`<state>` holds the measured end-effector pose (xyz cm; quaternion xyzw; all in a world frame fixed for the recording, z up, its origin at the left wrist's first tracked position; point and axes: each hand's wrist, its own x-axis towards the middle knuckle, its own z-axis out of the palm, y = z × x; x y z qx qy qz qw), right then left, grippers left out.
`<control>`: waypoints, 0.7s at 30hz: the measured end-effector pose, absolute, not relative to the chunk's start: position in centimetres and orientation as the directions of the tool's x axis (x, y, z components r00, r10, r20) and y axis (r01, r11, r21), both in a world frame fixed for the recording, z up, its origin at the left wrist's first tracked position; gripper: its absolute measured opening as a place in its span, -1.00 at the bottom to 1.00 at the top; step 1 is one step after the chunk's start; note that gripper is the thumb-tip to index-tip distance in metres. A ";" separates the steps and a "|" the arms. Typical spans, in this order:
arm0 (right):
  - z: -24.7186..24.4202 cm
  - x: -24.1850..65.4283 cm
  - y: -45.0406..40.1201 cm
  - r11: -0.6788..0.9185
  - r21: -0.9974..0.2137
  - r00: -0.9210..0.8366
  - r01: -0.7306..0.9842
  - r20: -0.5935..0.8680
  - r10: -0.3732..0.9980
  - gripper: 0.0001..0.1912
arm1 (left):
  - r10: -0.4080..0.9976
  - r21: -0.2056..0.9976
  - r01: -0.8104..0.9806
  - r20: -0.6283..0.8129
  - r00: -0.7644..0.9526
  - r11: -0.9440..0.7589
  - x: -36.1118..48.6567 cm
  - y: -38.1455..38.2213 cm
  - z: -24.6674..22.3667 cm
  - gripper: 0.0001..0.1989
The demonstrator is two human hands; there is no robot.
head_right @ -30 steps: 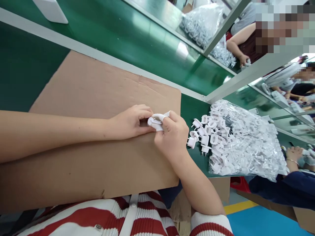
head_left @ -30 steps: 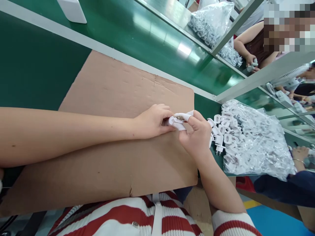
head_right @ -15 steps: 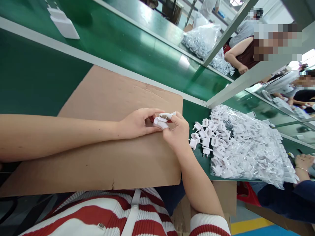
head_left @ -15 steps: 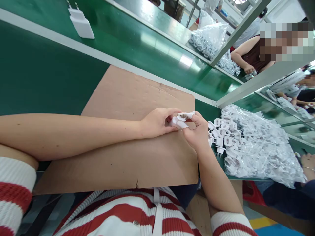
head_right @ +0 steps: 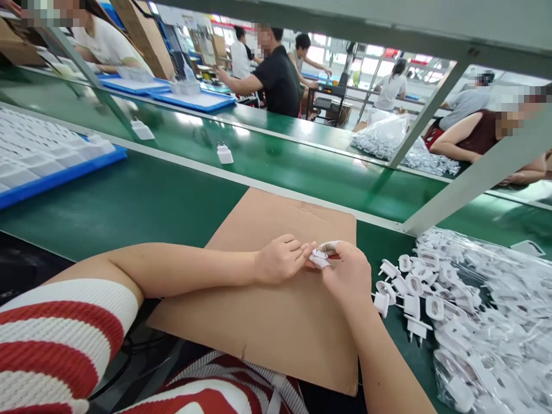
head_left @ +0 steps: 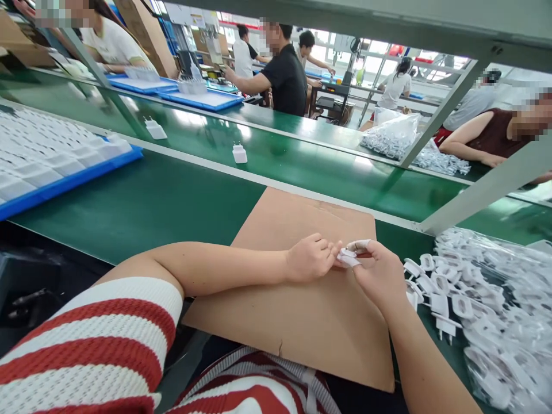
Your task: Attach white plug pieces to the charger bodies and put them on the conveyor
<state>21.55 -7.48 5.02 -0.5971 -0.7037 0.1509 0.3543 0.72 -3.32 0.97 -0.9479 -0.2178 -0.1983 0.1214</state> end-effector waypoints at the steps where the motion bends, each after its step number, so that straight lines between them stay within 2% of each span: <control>1: 4.9 21.6 -7.4 0.242 -0.637 -0.035 0.732 0.319 0.947 -0.88 | 0.362 -0.100 0.447 0.444 0.820 -0.889 0.5 -3.2 0.9 -0.65; 3: 4.7 21.7 -7.3 0.240 -0.652 -0.028 0.719 0.318 0.948 -0.88 | 0.431 0.035 0.472 0.476 0.767 -0.881 0.3 -3.0 0.9 -0.70; 5: 4.4 21.7 -7.3 0.237 -0.679 -0.028 0.695 0.303 0.953 -0.88 | 0.544 0.245 0.489 0.470 0.695 -0.837 0.5 -2.9 1.1 -0.67; 8: 4.0 21.6 -7.3 0.218 -0.726 0.001 0.653 0.289 0.957 -0.84 | 0.618 0.555 0.381 0.336 0.710 -0.739 1.3 -2.3 2.1 -0.69; 10: 3.6 21.6 -7.2 0.208 -0.743 0.062 0.636 0.318 0.946 -0.70 | 0.663 0.669 0.372 0.245 0.708 -0.644 1.8 -1.1 2.9 -0.74; 12: 3.1 21.8 -7.0 0.215 -0.741 0.107 0.636 0.361 0.927 -0.50 | 0.794 0.707 0.482 0.188 0.578 -0.518 1.8 1.4 3.7 -0.71; 14: 2.6 22.1 -6.6 0.231 -0.730 0.100 0.643 0.379 0.920 -0.39 | 0.914 0.698 0.611 0.164 0.371 -0.373 1.2 4.9 4.3 -0.68; 18: 1.9 22.5 -6.0 0.232 -0.721 0.027 0.653 0.329 0.944 -0.40 | 0.981 0.640 0.752 0.191 0.041 -0.156 -1.4 12.8 5.0 -0.71; 21: 1.9 22.5 -6.0 0.210 -0.719 0.034 0.663 0.309 0.950 -0.45 | 0.974 0.598 0.801 0.190 -0.124 -0.015 -3.8 16.6 5.2 -0.74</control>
